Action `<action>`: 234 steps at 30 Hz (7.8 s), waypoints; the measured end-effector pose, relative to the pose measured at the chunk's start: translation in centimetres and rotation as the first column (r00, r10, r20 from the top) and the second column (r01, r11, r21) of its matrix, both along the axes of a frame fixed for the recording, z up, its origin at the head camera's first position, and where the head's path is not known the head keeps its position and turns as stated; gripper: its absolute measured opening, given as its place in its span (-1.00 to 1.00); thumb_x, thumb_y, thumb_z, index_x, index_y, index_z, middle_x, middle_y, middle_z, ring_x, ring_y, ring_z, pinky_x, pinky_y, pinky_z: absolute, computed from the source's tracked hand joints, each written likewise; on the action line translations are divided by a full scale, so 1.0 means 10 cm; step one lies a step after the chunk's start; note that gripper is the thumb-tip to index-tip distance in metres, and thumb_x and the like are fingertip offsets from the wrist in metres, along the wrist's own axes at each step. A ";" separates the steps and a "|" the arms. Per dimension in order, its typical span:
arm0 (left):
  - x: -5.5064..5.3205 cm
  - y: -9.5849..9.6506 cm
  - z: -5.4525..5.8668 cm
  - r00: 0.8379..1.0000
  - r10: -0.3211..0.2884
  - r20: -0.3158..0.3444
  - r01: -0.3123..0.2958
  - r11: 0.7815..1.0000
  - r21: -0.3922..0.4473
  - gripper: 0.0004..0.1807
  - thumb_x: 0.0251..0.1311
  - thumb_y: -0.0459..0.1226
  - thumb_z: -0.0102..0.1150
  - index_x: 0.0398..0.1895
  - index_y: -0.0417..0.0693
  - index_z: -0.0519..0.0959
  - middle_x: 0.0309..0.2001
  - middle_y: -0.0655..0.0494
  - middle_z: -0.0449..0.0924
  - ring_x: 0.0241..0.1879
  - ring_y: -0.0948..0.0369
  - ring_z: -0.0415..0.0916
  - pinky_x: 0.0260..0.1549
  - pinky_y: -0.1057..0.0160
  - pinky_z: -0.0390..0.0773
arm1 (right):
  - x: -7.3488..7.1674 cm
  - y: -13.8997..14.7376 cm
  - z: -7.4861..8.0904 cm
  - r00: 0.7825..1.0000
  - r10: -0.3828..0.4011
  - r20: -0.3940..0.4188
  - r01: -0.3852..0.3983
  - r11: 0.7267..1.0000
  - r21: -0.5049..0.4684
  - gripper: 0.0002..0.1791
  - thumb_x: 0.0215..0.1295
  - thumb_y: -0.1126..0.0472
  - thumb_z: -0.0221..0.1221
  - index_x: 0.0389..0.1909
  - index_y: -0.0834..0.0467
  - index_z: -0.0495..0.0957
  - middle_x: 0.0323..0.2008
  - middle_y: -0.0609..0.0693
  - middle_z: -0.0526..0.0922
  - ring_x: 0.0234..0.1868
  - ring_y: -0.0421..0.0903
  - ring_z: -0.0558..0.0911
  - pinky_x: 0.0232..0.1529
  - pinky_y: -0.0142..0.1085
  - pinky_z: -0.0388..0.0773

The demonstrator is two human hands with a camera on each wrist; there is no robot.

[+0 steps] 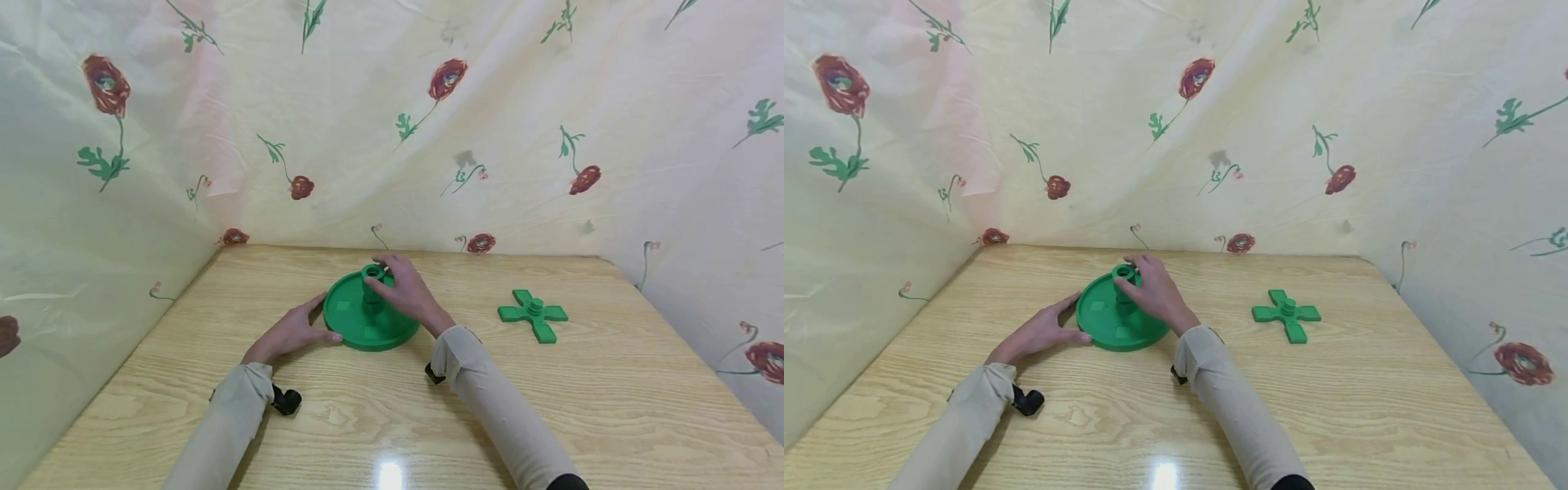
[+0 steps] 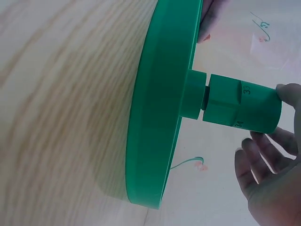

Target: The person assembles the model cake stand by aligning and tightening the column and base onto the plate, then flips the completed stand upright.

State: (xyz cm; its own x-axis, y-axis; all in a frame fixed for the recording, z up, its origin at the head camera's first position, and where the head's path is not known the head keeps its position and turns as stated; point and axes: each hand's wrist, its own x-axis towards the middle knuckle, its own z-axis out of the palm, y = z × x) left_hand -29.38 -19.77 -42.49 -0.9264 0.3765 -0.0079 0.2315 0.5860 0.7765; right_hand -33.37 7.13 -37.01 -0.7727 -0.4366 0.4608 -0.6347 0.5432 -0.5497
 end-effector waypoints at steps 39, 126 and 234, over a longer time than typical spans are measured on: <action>0.02 0.01 0.00 1.000 0.016 0.009 -0.015 1.000 -0.006 0.24 0.14 0.14 0.50 0.69 -0.13 -0.04 0.62 -0.21 -0.02 0.59 -0.17 -0.11 0.47 -0.26 0.00 | 0.01 -0.01 0.01 0.999 -0.030 0.014 0.030 0.999 0.023 -0.47 0.47 0.10 0.29 0.32 0.31 0.50 0.15 0.20 0.54 0.09 0.11 0.56 0.12 -0.01 0.56; 0.01 0.00 0.01 1.000 0.015 0.014 -0.015 1.000 -0.011 0.24 0.16 0.15 0.48 0.69 -0.14 -0.06 0.62 -0.22 -0.03 0.59 -0.17 -0.11 0.47 -0.26 0.00 | 0.01 0.01 -0.05 0.999 -0.006 0.033 0.006 1.000 0.001 -0.48 0.49 0.11 0.25 0.32 0.33 0.50 0.11 0.24 0.53 0.18 0.18 0.45 0.19 0.08 0.47; 0.01 0.01 0.01 0.999 0.031 0.029 -0.030 0.999 -0.012 0.25 0.13 0.17 0.49 0.70 -0.07 -0.05 0.63 -0.17 -0.03 0.59 -0.13 -0.10 0.48 -0.23 0.01 | -0.04 -0.01 -0.09 0.997 0.031 0.069 -0.024 0.996 -0.091 -0.53 0.49 0.22 0.24 0.26 0.43 0.50 0.12 0.30 0.55 0.07 0.19 0.56 0.13 0.08 0.55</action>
